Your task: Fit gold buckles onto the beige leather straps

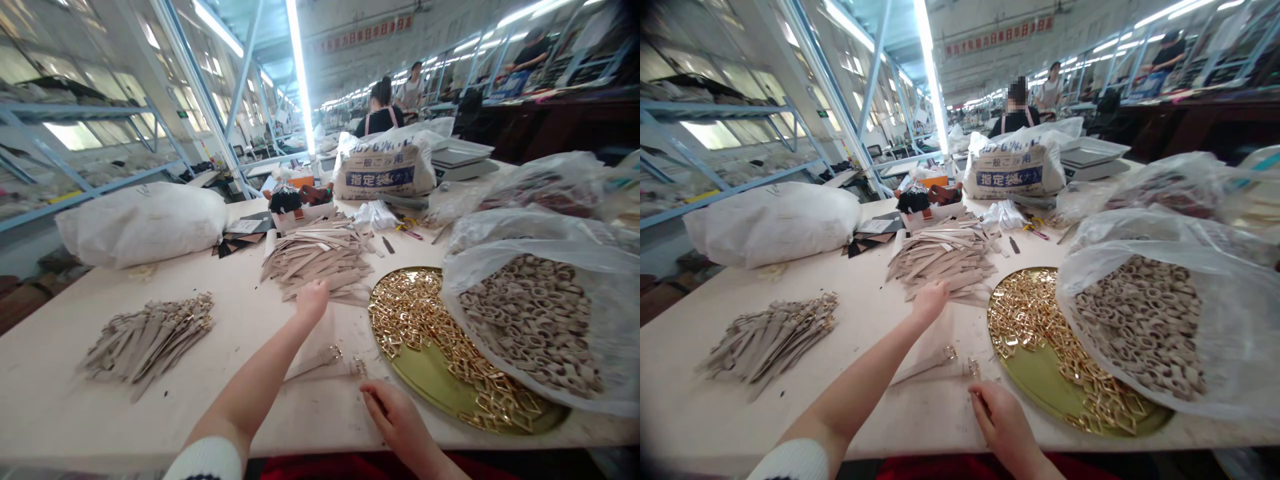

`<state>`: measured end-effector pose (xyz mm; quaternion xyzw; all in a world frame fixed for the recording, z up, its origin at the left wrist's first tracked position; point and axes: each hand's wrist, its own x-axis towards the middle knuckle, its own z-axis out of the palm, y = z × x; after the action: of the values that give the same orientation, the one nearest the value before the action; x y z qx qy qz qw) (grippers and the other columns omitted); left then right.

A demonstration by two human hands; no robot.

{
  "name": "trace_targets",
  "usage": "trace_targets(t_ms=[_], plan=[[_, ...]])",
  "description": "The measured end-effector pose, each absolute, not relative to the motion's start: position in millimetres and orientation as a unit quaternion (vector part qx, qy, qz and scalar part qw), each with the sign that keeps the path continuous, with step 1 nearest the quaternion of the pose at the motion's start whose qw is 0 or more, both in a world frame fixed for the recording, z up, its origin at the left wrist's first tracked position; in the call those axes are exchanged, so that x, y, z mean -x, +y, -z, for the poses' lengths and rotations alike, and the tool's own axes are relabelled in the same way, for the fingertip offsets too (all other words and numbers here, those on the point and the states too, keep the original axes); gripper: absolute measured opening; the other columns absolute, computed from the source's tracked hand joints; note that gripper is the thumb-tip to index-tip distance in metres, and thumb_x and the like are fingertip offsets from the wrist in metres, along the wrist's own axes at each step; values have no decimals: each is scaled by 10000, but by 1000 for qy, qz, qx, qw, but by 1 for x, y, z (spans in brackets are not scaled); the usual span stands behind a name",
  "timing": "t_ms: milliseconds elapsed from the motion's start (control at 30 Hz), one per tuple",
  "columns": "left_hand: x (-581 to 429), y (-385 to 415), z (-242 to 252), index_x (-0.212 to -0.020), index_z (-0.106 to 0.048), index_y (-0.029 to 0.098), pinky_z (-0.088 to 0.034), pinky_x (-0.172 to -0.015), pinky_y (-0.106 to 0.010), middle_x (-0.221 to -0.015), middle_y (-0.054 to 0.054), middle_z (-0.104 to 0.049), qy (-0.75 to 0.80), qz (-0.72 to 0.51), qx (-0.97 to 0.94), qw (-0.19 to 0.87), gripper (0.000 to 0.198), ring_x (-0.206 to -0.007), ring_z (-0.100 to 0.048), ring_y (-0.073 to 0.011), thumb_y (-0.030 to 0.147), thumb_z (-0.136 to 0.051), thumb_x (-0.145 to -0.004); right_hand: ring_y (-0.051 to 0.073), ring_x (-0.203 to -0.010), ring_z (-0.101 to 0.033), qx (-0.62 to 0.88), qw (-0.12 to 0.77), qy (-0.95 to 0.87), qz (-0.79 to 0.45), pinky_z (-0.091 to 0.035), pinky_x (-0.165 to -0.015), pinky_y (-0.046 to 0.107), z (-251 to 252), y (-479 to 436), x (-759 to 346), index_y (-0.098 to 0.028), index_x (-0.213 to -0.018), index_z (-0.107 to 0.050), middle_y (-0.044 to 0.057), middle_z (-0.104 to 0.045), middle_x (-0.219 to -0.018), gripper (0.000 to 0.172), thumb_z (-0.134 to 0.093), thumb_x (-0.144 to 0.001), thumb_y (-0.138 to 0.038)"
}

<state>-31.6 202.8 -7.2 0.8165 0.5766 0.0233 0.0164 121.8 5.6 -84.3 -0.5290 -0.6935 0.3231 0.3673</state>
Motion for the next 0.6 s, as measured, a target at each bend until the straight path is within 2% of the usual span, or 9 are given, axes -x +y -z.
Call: trace_targets(t_ms=[167,433,600], plan=[[25,222,15,-988,-564,100,-407,-801,-370,-998,-170,-562,606,3,-795,-29,232,-963,-546,-253,178,-423,-820,213,-788,-605,524,386,-687,-324,-471,-705,336,82,7,-122,-214,-894,-567,74,-648,-840,181,-392,-856,-244],[53,188,19,-899,-590,106,-428,-755,-372,-890,-160,-607,603,29,-796,-50,267,-886,-589,-261,84,-343,-798,191,-759,-581,528,380,-709,-274,-435,-692,308,74,6,-122,-187,-872,-578,64,-642,-811,179,-404,-832,-186],[61,172,5,-841,-592,85,-431,-695,-393,-839,-193,-618,609,7,-792,-41,264,-809,-605,-288,53,-344,-760,178,-724,-575,525,374,-728,-235,-424,-660,286,74,1,-117,-184,-840,-587,53,-638,-772,154,-439,-800,-168]])
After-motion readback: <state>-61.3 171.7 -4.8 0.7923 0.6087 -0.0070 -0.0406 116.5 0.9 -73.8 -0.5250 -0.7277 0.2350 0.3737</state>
